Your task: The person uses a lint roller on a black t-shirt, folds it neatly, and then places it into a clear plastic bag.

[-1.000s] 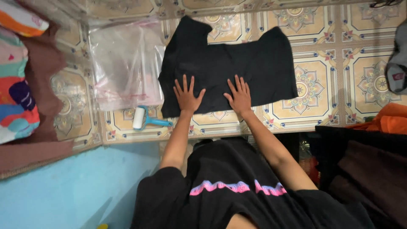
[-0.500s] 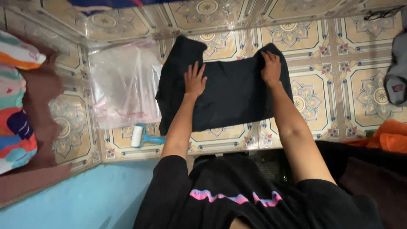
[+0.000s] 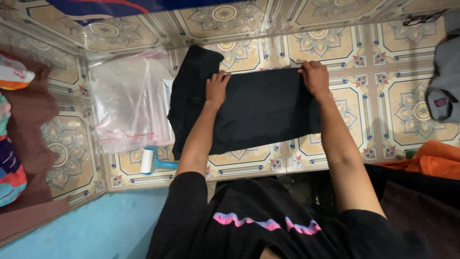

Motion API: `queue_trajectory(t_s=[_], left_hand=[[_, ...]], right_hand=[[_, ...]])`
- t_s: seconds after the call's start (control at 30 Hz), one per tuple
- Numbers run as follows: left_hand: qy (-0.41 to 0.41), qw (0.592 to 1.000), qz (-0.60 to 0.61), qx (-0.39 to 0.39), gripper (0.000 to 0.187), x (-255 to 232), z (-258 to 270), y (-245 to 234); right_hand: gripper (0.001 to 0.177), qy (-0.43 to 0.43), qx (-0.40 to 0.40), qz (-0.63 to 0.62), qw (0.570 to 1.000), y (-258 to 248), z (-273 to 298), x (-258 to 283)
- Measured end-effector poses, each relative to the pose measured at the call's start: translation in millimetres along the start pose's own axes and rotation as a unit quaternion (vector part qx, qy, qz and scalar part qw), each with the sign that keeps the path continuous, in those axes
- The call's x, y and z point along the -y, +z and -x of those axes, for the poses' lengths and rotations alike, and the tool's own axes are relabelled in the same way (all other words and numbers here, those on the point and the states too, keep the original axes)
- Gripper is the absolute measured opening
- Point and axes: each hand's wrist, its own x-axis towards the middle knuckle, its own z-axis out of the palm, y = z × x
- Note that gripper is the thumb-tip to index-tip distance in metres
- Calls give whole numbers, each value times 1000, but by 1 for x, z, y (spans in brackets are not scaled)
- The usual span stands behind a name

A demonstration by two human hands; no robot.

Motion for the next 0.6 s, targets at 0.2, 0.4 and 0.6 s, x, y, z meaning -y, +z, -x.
queue_trajectory(t_s=[0.2, 0.4, 0.6], left_hand=[[-39, 988, -151, -8, 29, 17, -26, -23], [60, 895, -194, -398, 8, 77, -57, 0], [26, 957, -176, -230, 27, 17, 68, -158]], right_hand=[[14, -46, -4, 56, 997, -1, 1, -11], [10, 20, -88, 39, 995, -12, 16, 13], [8, 57, -125, -87, 987, -76, 65, 53]])
